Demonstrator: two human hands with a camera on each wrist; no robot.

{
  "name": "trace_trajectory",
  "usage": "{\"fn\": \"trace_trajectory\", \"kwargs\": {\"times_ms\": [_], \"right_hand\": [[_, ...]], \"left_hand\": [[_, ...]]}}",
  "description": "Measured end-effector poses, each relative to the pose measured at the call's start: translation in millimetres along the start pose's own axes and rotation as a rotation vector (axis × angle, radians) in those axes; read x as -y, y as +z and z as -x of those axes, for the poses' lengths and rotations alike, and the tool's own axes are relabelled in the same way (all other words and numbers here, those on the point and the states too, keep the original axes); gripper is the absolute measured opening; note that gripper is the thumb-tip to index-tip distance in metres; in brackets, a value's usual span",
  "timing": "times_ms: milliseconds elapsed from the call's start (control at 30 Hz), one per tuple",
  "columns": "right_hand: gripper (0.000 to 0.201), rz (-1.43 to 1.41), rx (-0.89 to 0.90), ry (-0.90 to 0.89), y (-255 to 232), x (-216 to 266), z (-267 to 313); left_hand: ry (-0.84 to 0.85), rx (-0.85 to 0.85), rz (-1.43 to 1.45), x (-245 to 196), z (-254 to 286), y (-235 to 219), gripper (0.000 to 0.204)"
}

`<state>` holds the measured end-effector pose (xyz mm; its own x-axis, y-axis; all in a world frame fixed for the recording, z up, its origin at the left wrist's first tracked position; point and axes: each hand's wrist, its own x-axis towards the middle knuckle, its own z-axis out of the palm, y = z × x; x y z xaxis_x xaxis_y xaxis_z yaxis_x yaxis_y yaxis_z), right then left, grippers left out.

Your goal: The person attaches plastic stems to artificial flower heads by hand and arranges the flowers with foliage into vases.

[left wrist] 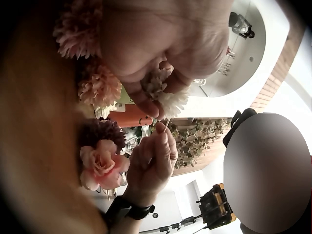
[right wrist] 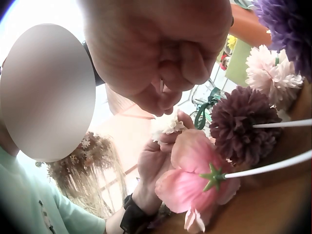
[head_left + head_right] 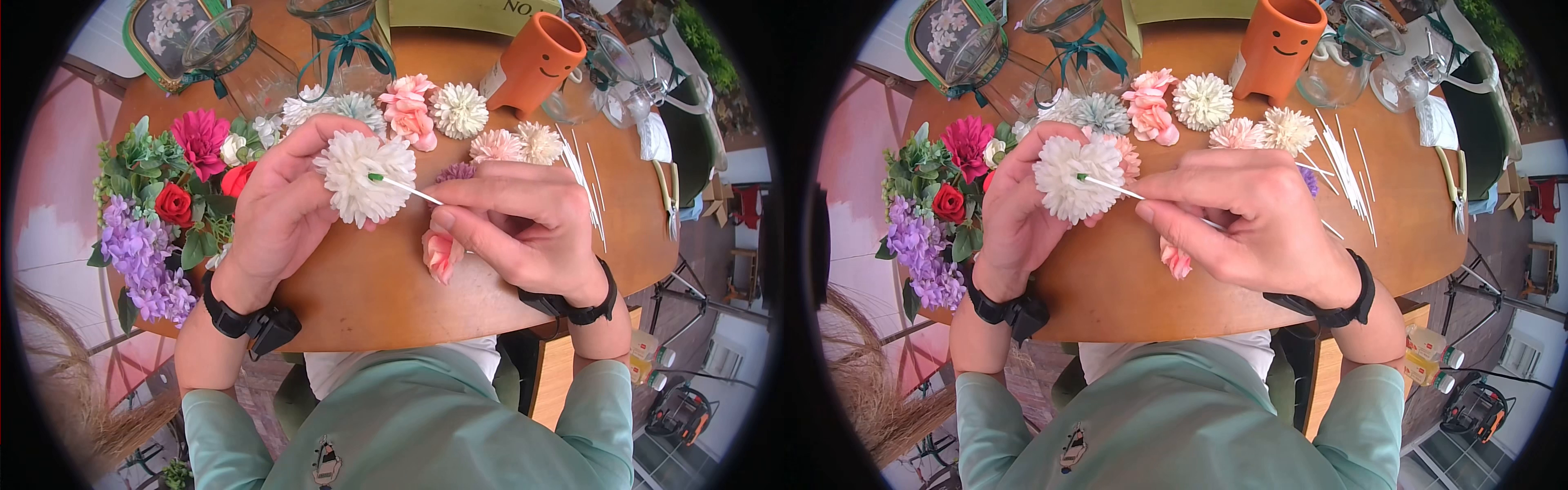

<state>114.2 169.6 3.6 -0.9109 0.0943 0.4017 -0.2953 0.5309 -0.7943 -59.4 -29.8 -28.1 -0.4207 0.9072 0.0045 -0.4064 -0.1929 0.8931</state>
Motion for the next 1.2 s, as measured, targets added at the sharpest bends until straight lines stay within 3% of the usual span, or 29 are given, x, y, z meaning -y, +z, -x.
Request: {"fn": "trace_trajectory", "kwargs": {"times_ms": [200, 333, 400, 500, 633, 733, 800, 933, 1000, 1133, 1200], "right_hand": [[0.012, 0.013, 0.005, -0.003, -0.2, -2.9, 0.5], [0.012, 0.041, 0.005, -0.028, 0.5, -2.0, 1.5], [0.012, -0.048, -0.020, 0.013, 4.0, -0.1, 2.6], [0.013, -0.021, 0.022, -0.005, 1.5, 0.7, 1.3], [0.013, -0.003, 0.052, 0.009, 2.5, 0.4, 1.5], [0.012, -0.004, 0.028, 0.030, 3.8, -1.8, 0.3], [0.011, 0.032, -0.020, -0.005, 4.5, -4.6, -0.5], [0.012, 0.097, -0.058, -0.019, 6.5, -4.4, -0.1], [0.015, 0.073, -0.095, 0.118, 10.1, 1.1, 0.8], [0.014, -0.022, -0.107, 0.171, 12.2, 0.7, 0.6], [0.013, -0.065, -0.109, 0.157, 14.2, -3.7, 0.7]], "left_hand": [[0.015, 0.077, 0.074, 0.6, -0.1, -4.3, 0.041], [0.063, 0.031, -0.015, -2.5, 2.4, 3.4, 0.042], [0.174, 0.008, -0.293, -4.7, 4.1, 5.5, 0.043], [0.212, 0.061, -0.533, -9.1, 7.2, 11.0, 0.046], [0.229, 0.124, -0.606, -1.1, 7.4, 11.8, 0.049], [0.262, 0.051, -0.599, 2.3, 3.8, 17.8, 0.052], [0.362, -0.004, -0.383, 2.9, 1.0, 23.1, 0.054], [0.404, -0.084, -0.409, 1.5, 3.8, 21.6, 0.059], [0.440, -0.164, -0.669, 8.4, 5.4, 20.4, 0.060], [0.422, -0.249, -0.682, 14.1, 10.0, 17.4, 0.057], [0.461, -0.249, -0.793, 14.7, 11.2, 15.5, 0.045]]}}
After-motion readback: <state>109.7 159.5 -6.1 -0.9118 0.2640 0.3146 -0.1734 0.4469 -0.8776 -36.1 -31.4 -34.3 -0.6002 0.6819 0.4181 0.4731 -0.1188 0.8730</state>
